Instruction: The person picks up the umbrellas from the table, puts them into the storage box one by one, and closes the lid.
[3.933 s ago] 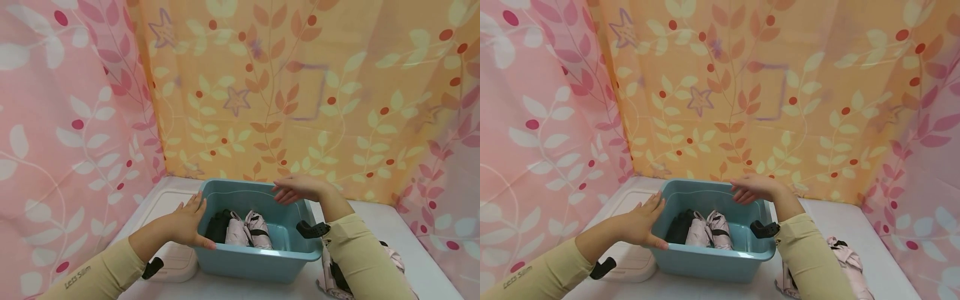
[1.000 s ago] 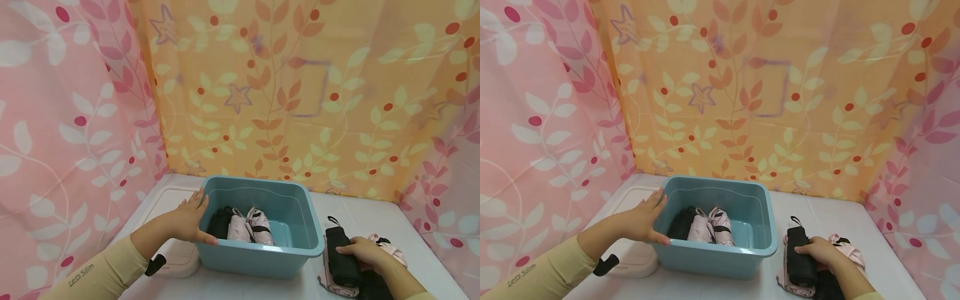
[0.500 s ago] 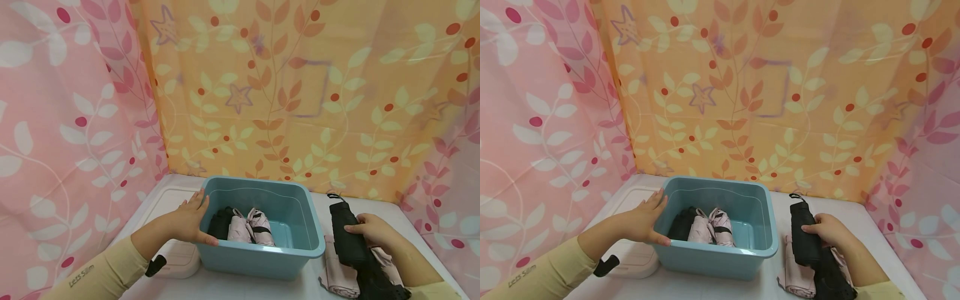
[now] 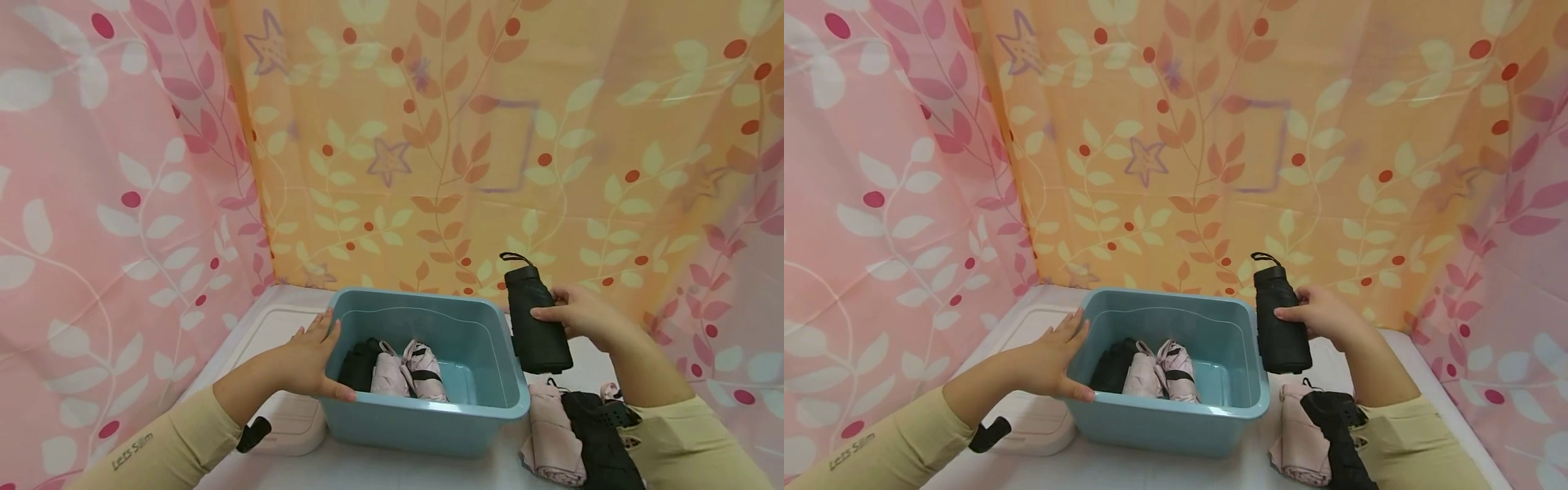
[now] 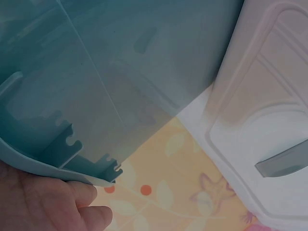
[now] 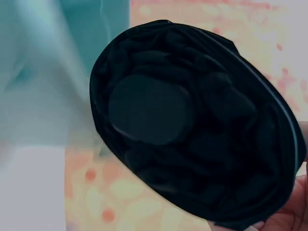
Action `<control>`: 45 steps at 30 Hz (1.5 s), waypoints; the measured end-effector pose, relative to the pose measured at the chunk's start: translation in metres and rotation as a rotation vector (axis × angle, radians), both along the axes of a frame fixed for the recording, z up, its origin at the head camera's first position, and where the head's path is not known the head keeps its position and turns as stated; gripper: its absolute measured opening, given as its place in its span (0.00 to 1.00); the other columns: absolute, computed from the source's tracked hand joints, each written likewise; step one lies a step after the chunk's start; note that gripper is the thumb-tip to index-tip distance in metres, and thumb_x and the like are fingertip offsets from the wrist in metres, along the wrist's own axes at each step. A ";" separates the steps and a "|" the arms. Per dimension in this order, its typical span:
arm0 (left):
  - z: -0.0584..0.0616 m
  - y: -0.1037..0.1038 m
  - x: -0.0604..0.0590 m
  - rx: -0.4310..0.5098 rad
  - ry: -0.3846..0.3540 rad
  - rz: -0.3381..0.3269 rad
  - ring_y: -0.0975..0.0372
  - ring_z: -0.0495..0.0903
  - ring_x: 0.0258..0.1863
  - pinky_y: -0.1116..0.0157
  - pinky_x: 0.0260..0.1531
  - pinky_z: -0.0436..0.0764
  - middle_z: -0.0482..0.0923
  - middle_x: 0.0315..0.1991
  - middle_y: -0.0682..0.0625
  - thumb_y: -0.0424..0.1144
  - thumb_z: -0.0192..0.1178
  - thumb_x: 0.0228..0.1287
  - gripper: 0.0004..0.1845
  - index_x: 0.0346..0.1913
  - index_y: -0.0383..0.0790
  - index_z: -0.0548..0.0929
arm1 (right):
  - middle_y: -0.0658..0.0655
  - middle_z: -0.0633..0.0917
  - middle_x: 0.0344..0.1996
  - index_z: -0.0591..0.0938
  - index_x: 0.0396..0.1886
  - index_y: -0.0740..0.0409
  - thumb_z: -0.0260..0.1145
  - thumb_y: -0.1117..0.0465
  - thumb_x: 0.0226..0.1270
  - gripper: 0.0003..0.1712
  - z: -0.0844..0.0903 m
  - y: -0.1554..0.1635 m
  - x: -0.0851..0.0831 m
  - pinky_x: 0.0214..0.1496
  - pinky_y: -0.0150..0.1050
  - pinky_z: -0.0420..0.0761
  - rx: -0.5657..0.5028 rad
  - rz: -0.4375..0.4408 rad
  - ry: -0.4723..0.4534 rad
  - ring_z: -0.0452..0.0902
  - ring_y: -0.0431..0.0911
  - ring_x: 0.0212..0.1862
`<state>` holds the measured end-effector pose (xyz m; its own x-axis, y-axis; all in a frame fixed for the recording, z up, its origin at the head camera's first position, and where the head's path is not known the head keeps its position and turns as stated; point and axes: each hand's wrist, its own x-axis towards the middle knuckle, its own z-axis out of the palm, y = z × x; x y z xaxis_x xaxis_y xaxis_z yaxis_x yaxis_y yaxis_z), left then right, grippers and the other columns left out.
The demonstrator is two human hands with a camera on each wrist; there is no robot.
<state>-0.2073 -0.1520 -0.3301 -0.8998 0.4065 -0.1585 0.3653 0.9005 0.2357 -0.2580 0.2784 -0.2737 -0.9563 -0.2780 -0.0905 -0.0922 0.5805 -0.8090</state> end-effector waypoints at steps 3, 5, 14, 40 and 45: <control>-0.002 0.000 -0.001 -0.004 0.001 0.000 0.48 0.30 0.70 0.43 0.63 0.42 0.28 0.71 0.38 0.79 0.54 0.34 0.69 0.71 0.33 0.42 | 0.61 0.78 0.32 0.69 0.40 0.72 0.64 0.56 0.61 0.23 0.008 -0.023 -0.004 0.36 0.46 0.81 0.018 0.018 0.006 0.78 0.49 0.32; -0.003 0.000 -0.002 -0.006 0.005 0.001 0.48 0.30 0.70 0.43 0.63 0.42 0.29 0.71 0.38 0.79 0.53 0.34 0.69 0.71 0.33 0.42 | 0.61 0.77 0.32 0.70 0.40 0.71 0.65 0.56 0.59 0.23 0.011 -0.038 -0.008 0.36 0.45 0.81 0.030 0.023 0.000 0.78 0.48 0.31; -0.003 -0.001 -0.002 -0.008 0.007 -0.002 0.48 0.30 0.70 0.43 0.63 0.43 0.29 0.71 0.38 0.79 0.53 0.34 0.69 0.71 0.34 0.42 | 0.63 0.79 0.33 0.73 0.41 0.70 0.68 0.58 0.54 0.22 0.005 -0.090 -0.024 0.34 0.44 0.81 0.106 0.034 -0.017 0.79 0.49 0.30; 0.001 0.000 -0.002 -0.021 0.000 -0.003 0.48 0.30 0.70 0.43 0.63 0.43 0.28 0.71 0.38 0.79 0.53 0.34 0.69 0.71 0.34 0.43 | 0.61 0.80 0.28 0.75 0.36 0.68 0.71 0.65 0.48 0.17 -0.058 -0.129 -0.048 0.26 0.45 0.81 0.357 0.090 -0.212 0.82 0.50 0.26; 0.003 0.001 0.000 -0.021 -0.011 -0.001 0.47 0.31 0.70 0.43 0.63 0.43 0.29 0.71 0.38 0.79 0.53 0.34 0.69 0.71 0.33 0.43 | 0.61 0.79 0.30 0.75 0.38 0.68 0.70 0.65 0.49 0.18 -0.063 -0.128 -0.049 0.26 0.44 0.81 0.357 0.068 -0.221 0.81 0.50 0.26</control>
<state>-0.2074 -0.1512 -0.3274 -0.8977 0.4037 -0.1764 0.3636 0.9050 0.2207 -0.3069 0.1503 -0.3367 -0.8836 -0.2534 -0.3937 0.0137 0.8265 -0.5627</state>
